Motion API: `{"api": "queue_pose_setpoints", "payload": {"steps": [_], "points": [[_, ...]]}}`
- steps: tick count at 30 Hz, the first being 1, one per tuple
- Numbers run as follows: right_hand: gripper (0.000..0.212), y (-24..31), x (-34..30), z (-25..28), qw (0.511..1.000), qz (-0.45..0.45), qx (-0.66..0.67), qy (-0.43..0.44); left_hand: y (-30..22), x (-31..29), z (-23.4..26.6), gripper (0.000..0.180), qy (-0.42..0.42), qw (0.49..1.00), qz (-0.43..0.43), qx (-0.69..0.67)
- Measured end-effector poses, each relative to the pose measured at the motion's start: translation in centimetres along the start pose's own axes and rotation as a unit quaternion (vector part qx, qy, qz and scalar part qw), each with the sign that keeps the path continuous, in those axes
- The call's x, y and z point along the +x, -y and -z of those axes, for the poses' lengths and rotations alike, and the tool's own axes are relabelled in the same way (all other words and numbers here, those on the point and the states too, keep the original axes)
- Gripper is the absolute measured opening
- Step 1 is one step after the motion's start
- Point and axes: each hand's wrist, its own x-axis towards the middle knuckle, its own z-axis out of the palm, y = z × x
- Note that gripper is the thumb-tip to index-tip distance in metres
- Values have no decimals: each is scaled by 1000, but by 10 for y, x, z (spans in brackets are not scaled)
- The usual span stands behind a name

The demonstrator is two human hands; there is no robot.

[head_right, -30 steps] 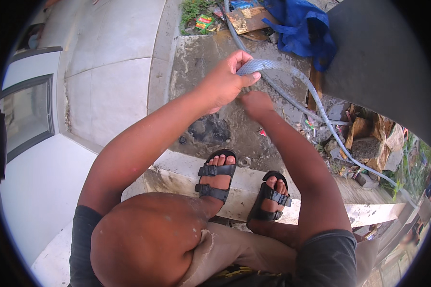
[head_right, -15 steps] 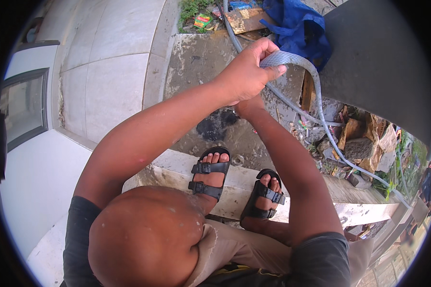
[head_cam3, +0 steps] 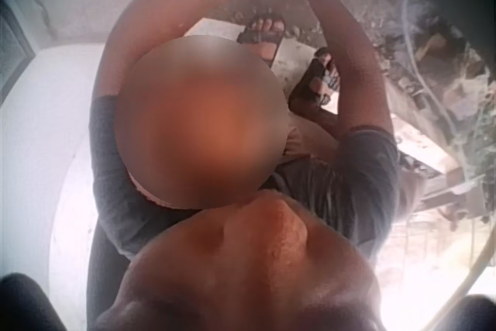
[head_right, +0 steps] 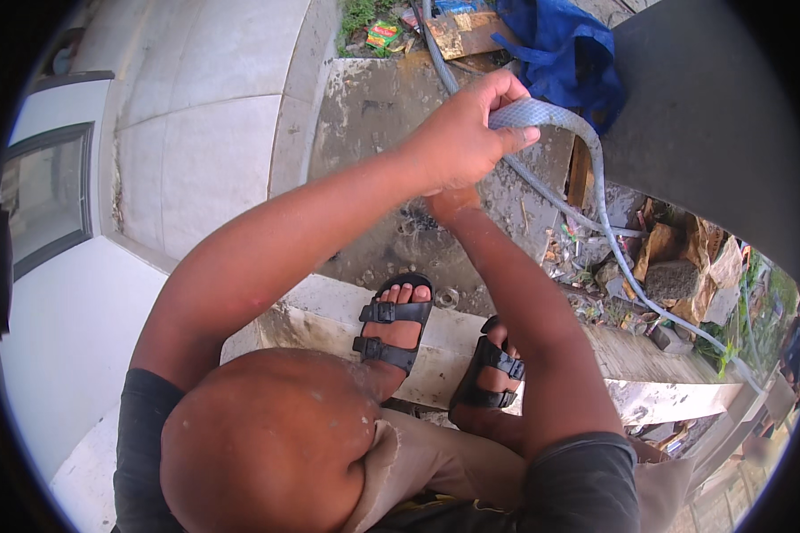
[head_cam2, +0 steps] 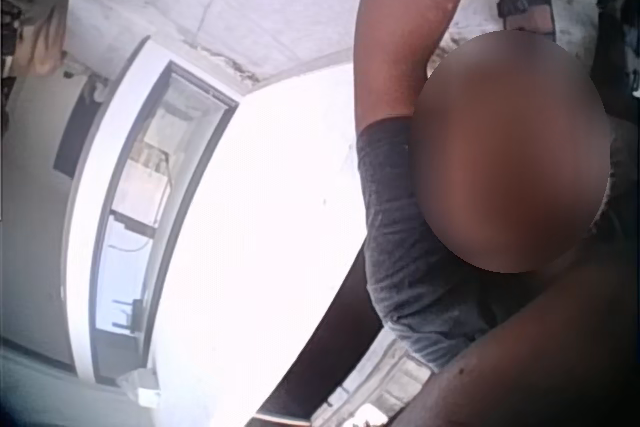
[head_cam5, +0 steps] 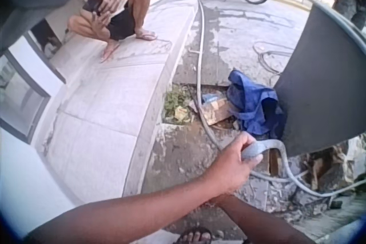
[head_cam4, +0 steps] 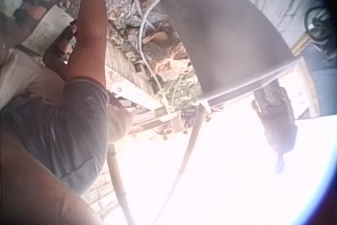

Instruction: The person cleans a square black tile or cover by scrubbing it with a brush while rinsing it with water from a hose.

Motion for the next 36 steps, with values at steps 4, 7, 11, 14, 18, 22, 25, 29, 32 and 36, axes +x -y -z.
{"api": "queue_pose_setpoints", "payload": {"steps": [4, 7, 11, 14, 18, 22, 25, 29, 32, 36], "points": [[50, 10, 11, 41, 988, -43, 119, 93, 0, -8, 17, 27, -21, 999, 15, 38], [49, 5, 5, 31, 980, -87, 148, 103, -2, -5, 14, 26, 6, 999, 5, 35], [49, -10, -17, 9, 993, -50, 2, 105, -2, -2, 8, 24, 20, 999, -8, 26], [51, -5, 4, 33, 979, -64, 130, 140, 0, -6, 10, 24, 9, 1000, 11, 18], [55, 8, 2, 7, 995, -26, 76, 65, -3, 3, 1, 24, 4, 1000, 26, -4], [55, 10, 15, 3, 996, -22, 55, 74, -1, -3, 5, 24, 9, 1000, 21, 18], [55, 7, 25, 29, 986, -31, 110, 124, 4, -8, 16, 25, 1, 999, 29, 22], [55, 9, 21, 3, 994, -11, 84, 71, -2, -2, 8, 25, 8, 999, 10, 31], [55, 9, 25, 7, 991, -3, 62, 122, -1, -3, 12, 25, 7, 999, 30, 28], [55, 16, 32, 30, 975, -16, 129, 182, 1, -6, 21, 26, 3, 999, 36, 34]]}}
